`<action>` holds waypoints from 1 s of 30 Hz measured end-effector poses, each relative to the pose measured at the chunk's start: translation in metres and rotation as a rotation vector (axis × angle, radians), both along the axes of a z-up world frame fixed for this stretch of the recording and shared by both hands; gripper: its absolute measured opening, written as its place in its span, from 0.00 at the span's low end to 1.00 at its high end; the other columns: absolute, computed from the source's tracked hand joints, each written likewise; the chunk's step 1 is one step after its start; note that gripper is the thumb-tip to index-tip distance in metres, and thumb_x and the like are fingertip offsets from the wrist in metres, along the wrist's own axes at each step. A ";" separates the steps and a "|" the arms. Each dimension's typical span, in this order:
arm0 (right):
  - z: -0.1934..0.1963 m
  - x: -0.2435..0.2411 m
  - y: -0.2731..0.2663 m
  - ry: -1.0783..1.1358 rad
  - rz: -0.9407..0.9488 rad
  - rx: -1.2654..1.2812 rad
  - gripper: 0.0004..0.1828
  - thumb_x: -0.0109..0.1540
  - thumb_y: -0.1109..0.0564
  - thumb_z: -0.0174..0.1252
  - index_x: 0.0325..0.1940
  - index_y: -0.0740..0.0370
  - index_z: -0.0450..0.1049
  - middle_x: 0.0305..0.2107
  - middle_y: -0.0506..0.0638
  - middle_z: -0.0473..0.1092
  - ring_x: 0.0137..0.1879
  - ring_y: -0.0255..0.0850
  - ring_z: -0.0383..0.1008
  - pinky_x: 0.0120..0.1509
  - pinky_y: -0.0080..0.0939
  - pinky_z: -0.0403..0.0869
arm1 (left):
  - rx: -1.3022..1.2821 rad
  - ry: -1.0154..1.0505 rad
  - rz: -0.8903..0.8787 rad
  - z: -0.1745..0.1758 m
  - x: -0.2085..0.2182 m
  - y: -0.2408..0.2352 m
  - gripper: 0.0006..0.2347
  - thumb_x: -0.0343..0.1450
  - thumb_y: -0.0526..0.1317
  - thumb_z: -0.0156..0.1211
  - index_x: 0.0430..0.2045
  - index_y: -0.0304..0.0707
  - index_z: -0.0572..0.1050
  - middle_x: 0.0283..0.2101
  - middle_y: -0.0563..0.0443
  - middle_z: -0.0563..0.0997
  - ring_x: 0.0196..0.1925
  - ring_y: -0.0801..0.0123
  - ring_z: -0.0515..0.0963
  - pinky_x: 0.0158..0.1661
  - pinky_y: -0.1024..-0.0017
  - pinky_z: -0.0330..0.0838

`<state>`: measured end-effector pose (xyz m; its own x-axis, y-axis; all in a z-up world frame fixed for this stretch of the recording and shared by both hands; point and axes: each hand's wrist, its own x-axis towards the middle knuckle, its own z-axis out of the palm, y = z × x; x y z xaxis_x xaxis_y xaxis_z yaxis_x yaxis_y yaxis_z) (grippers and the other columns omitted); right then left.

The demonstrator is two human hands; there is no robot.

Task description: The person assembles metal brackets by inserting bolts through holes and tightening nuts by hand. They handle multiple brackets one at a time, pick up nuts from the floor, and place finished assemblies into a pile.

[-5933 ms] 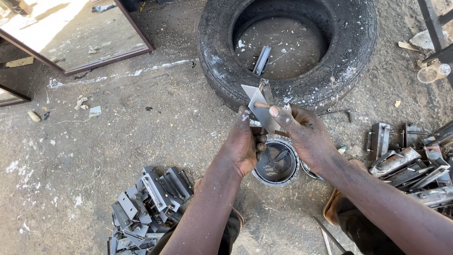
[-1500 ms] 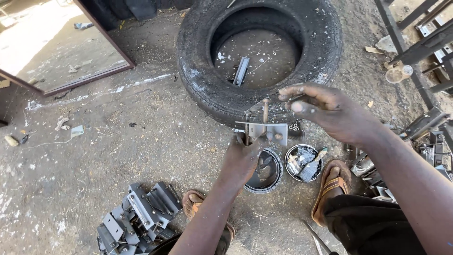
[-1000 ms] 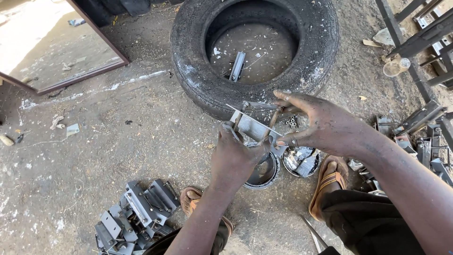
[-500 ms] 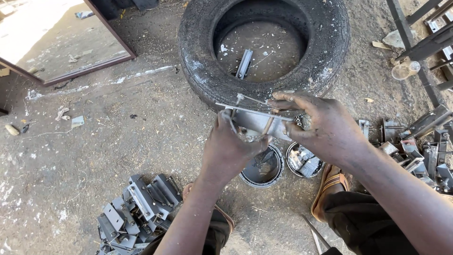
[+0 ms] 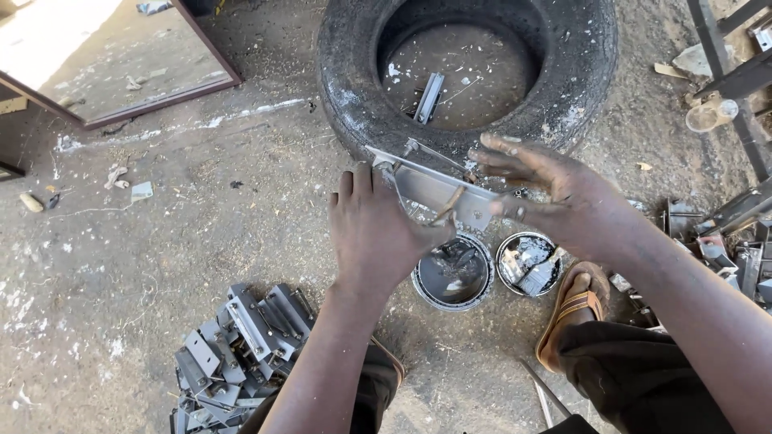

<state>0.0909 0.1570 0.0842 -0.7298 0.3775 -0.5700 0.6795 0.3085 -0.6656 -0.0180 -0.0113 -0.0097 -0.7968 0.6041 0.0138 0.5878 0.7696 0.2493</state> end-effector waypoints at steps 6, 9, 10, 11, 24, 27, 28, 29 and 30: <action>-0.006 0.003 0.009 -0.016 -0.093 0.090 0.18 0.68 0.47 0.54 0.62 0.42 0.77 0.36 0.44 0.76 0.20 0.35 0.50 0.26 0.33 0.56 | -0.065 0.172 -0.098 -0.001 0.005 0.006 0.47 0.49 0.79 0.73 0.46 0.34 0.75 0.50 0.46 0.75 0.56 0.54 0.71 0.56 0.48 0.66; -0.018 0.004 0.013 -0.109 -0.032 0.042 0.21 0.67 0.45 0.54 0.64 0.41 0.76 0.32 0.48 0.73 0.24 0.36 0.54 0.27 0.33 0.58 | -0.062 0.060 -0.138 -0.005 0.012 0.011 0.54 0.46 0.74 0.81 0.58 0.33 0.68 0.61 0.43 0.70 0.65 0.47 0.64 0.60 0.40 0.58; -0.017 0.003 0.013 -0.111 -0.038 0.042 0.21 0.67 0.45 0.54 0.64 0.41 0.76 0.32 0.48 0.73 0.24 0.36 0.54 0.27 0.33 0.58 | -0.061 0.058 -0.144 -0.005 0.015 0.012 0.54 0.46 0.74 0.81 0.58 0.33 0.68 0.61 0.43 0.70 0.65 0.47 0.64 0.60 0.40 0.58; -0.017 0.002 0.013 -0.084 -0.003 0.036 0.24 0.64 0.43 0.54 0.65 0.39 0.73 0.53 0.44 0.67 0.47 0.38 0.61 0.51 0.44 0.61 | -0.069 0.071 -0.180 -0.004 0.017 0.012 0.52 0.47 0.74 0.79 0.57 0.34 0.68 0.60 0.45 0.69 0.62 0.50 0.65 0.58 0.45 0.60; -0.024 0.005 0.022 0.227 -0.011 -0.524 0.51 0.54 0.44 0.63 0.78 0.59 0.54 0.75 0.67 0.49 0.79 0.69 0.45 0.75 0.70 0.53 | 0.073 0.086 -0.472 0.004 0.045 0.016 0.41 0.57 0.61 0.68 0.61 0.33 0.68 0.54 0.39 0.67 0.52 0.48 0.62 0.45 0.52 0.60; -0.028 0.007 0.025 0.345 0.021 -0.556 0.51 0.51 0.48 0.65 0.77 0.58 0.58 0.69 0.68 0.59 0.74 0.68 0.57 0.70 0.67 0.62 | 0.094 0.125 -0.530 0.009 0.048 0.012 0.39 0.55 0.58 0.69 0.59 0.34 0.69 0.53 0.41 0.67 0.53 0.49 0.63 0.45 0.53 0.61; -0.027 0.008 0.027 0.343 0.023 -0.556 0.51 0.51 0.48 0.65 0.77 0.58 0.58 0.69 0.68 0.59 0.74 0.68 0.57 0.70 0.67 0.62 | 0.095 0.124 -0.528 0.006 0.049 0.013 0.39 0.55 0.58 0.69 0.59 0.34 0.69 0.53 0.41 0.67 0.53 0.49 0.63 0.45 0.53 0.61; -0.026 0.008 0.028 0.359 0.025 -0.561 0.50 0.50 0.47 0.65 0.76 0.57 0.59 0.69 0.67 0.60 0.73 0.67 0.56 0.70 0.66 0.61 | 0.111 0.125 -0.540 0.004 0.050 0.013 0.39 0.54 0.58 0.68 0.59 0.35 0.69 0.53 0.40 0.67 0.52 0.49 0.63 0.45 0.53 0.61; -0.026 0.008 0.029 0.375 0.028 -0.565 0.49 0.50 0.47 0.64 0.75 0.56 0.59 0.69 0.66 0.60 0.73 0.65 0.56 0.70 0.65 0.61 | 0.128 0.126 -0.551 0.002 0.051 0.013 0.39 0.54 0.58 0.68 0.59 0.35 0.69 0.53 0.40 0.67 0.52 0.49 0.63 0.45 0.53 0.61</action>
